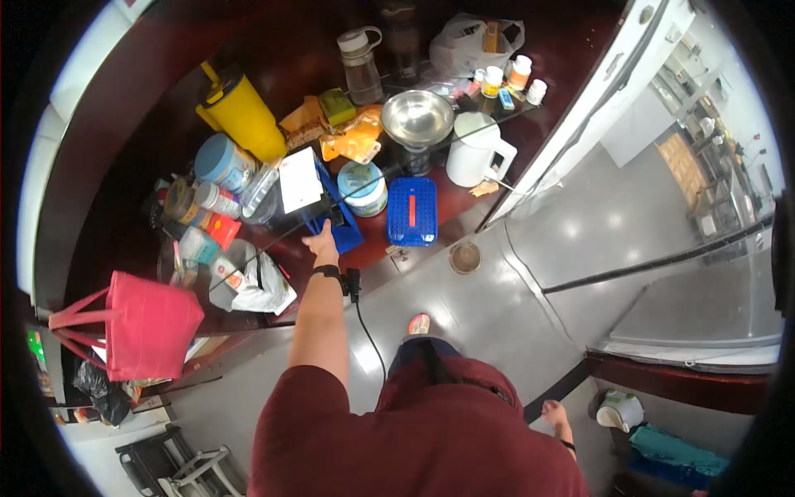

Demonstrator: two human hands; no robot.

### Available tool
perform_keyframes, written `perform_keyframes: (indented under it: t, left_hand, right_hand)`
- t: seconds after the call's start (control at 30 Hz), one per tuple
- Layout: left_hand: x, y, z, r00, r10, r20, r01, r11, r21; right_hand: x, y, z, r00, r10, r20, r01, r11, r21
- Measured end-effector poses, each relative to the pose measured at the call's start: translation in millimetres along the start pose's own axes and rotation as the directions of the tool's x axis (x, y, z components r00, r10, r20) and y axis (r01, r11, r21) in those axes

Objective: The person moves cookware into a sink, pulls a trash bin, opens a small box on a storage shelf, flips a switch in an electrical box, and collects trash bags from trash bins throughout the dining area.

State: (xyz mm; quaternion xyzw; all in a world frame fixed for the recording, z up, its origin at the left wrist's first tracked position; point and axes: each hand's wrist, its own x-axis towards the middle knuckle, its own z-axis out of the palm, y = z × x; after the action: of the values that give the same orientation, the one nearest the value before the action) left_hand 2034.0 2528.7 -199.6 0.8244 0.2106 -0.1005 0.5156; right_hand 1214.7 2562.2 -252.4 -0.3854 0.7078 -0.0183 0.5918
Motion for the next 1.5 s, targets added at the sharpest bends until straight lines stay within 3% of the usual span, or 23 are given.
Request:
perform_keyframes:
  t: [0.03,0.1,0.2,0.3,0.4,0.5,0.53,0.57,0.63,0.7,0.73,0.83,0.93,1.07,1.17,1.27,1.33,1.4,1.47,1.5]
  left_hand:
    - [-1,5,-1,0.968,-0.209,0.140,0.222,0.971,-0.091]
    - [-30,25,0,0.856,-0.507,0.103,0.517,0.845,-0.137]
    - [-22,5,5,0.769,-0.570,0.291,0.639,0.710,-0.296]
    - [-5,-18,10,0.775,-0.494,0.395,0.609,0.751,-0.255]
    - [9,-30,6,0.561,-0.450,0.695,0.786,0.554,-0.275]
    - [22,-35,21,0.658,-0.288,0.696,0.578,0.786,-0.221]
    - [20,-42,23,0.710,-0.221,0.668,0.511,0.815,-0.273]
    - [63,-80,42,0.546,-0.295,0.784,0.699,0.677,-0.231]
    - [32,-84,39,0.683,-0.291,0.670,0.604,0.741,-0.294]
    - [-6,-77,36,0.768,-0.292,0.570,0.547,0.762,-0.347]
    - [-16,-81,37,0.792,-0.311,0.525,0.533,0.771,-0.348]
    - [-34,-105,31,0.756,-0.313,0.575,0.593,0.698,-0.400]
    - [-70,-110,15,0.786,-0.305,0.538,0.557,0.728,-0.401]
    - [-94,-121,-9,0.805,-0.239,0.542,0.496,0.772,-0.397]
    - [-94,-128,-14,0.795,-0.246,0.554,0.547,0.686,-0.480]
    - [-99,-102,-27,0.661,-0.438,0.609,0.749,0.435,-0.499]
    - [-56,-135,-9,0.585,-0.306,0.751,0.810,0.262,-0.525]
    - [-53,-131,1,0.603,-0.146,0.784,0.794,0.202,-0.573]
    - [-45,-124,19,0.554,-0.347,0.756,0.822,0.085,-0.563]
    - [-44,-124,22,0.568,-0.351,0.744,0.819,0.157,-0.551]
  right_hand:
    - [-5,-2,7,0.998,0.035,-0.058,-0.039,0.997,-0.066]
    - [-8,-5,17,0.997,0.036,-0.068,-0.040,0.998,-0.050]
    - [-23,-27,31,0.996,-0.035,-0.088,0.026,0.995,-0.096]
    - [-9,-37,27,0.999,-0.053,-0.009,0.053,0.997,-0.048]
    - [-1,-54,11,0.995,-0.102,-0.015,0.098,0.982,-0.164]
    - [2,-79,-9,0.972,-0.231,-0.030,0.226,0.966,-0.123]
    - [-3,-90,-17,0.958,-0.281,-0.056,0.264,0.942,-0.208]
    - [2,-93,-22,0.953,-0.291,-0.089,0.273,0.947,-0.170]
    - [3,-100,-31,0.946,-0.301,-0.119,0.273,0.939,-0.211]
    - [26,-77,-50,0.964,-0.262,-0.057,0.256,0.963,-0.086]
    - [26,-75,-52,0.969,-0.244,-0.035,0.238,0.963,-0.123]
    - [24,-70,-57,0.986,-0.165,0.021,0.166,0.965,-0.204]
    - [39,-63,-66,0.997,-0.004,0.083,0.015,0.991,-0.133]
    - [43,-92,-63,0.996,-0.027,0.085,0.047,0.970,-0.239]
    - [54,-112,-61,0.992,-0.099,0.075,0.119,0.927,-0.356]
    - [56,-138,-53,0.976,-0.202,0.076,0.215,0.875,-0.434]
    - [53,-150,-47,0.964,-0.252,0.084,0.264,0.881,-0.392]
    - [49,-160,-41,0.956,-0.283,0.081,0.292,0.883,-0.368]
    - [40,-168,-39,0.955,-0.289,0.071,0.294,0.882,-0.368]
    - [39,-169,-40,0.957,-0.282,0.070,0.288,0.890,-0.354]
